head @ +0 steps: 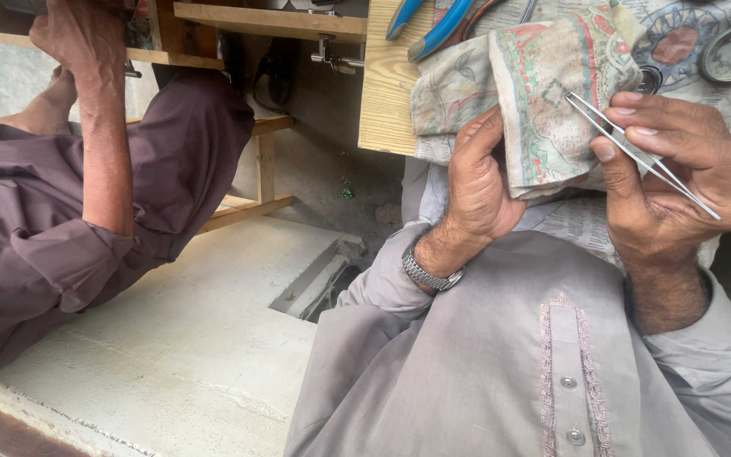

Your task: The person sits on the floor and uses tweezers to pick small particles from a patterned cloth held in their left hand. They repeatedly rub the cloth with a small wooden block and continue using the tweezers to remove debris from the fabric surface.

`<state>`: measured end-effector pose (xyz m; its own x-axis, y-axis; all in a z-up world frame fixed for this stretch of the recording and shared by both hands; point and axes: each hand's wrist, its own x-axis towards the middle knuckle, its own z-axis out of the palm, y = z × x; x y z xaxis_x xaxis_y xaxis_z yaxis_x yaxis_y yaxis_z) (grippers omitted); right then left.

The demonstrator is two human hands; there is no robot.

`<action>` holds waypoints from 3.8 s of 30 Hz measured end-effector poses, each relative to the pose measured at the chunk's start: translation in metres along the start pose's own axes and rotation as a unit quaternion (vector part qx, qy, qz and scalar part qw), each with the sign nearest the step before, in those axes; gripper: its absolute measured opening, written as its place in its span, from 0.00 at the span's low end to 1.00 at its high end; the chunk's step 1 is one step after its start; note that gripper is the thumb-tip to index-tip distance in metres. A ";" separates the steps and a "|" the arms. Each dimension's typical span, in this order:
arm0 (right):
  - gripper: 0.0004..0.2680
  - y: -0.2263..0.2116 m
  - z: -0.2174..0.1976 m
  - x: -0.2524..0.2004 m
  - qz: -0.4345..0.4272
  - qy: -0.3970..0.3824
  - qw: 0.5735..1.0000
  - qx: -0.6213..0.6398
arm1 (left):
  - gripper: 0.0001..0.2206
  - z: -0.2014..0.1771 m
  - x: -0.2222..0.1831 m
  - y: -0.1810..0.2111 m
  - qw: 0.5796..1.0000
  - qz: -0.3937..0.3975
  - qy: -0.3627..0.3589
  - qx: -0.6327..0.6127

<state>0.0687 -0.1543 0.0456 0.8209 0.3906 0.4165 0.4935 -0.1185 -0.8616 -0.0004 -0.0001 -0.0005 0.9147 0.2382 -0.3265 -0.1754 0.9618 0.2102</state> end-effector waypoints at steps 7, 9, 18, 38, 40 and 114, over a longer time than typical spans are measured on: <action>0.08 0.000 0.000 0.000 -0.011 -0.006 1.000 -0.006 | 0.15 -0.002 0.001 -0.002 1.000 -0.001 -0.010 -0.005; 0.08 0.000 -0.001 0.000 -0.011 -0.005 1.000 -0.005 | 0.15 0.001 0.002 -0.002 1.000 -0.003 -0.001 -0.008; 0.10 0.007 0.000 0.001 -0.012 0.023 1.000 0.018 | 0.29 0.021 0.002 0.004 0.997 -0.026 -0.042 -0.058; 0.11 0.038 -0.007 -0.013 -0.060 0.062 0.995 0.055 | 0.15 0.008 0.012 0.009 0.992 0.043 0.001 0.120; 0.11 0.050 -0.017 -0.023 -0.062 0.092 0.991 0.071 | 0.13 0.011 0.019 0.020 0.972 0.122 -0.018 0.200; 0.13 0.045 -0.143 -0.032 0.143 -0.021 0.923 -0.357 | 0.08 0.033 0.042 0.001 0.785 0.187 -0.236 0.542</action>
<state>0.1057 -0.3023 0.0350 0.9424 0.2841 0.1765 0.3343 -0.7873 -0.5180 0.0498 0.0065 0.0168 0.9510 0.1532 0.2687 -0.2850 0.0962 0.9537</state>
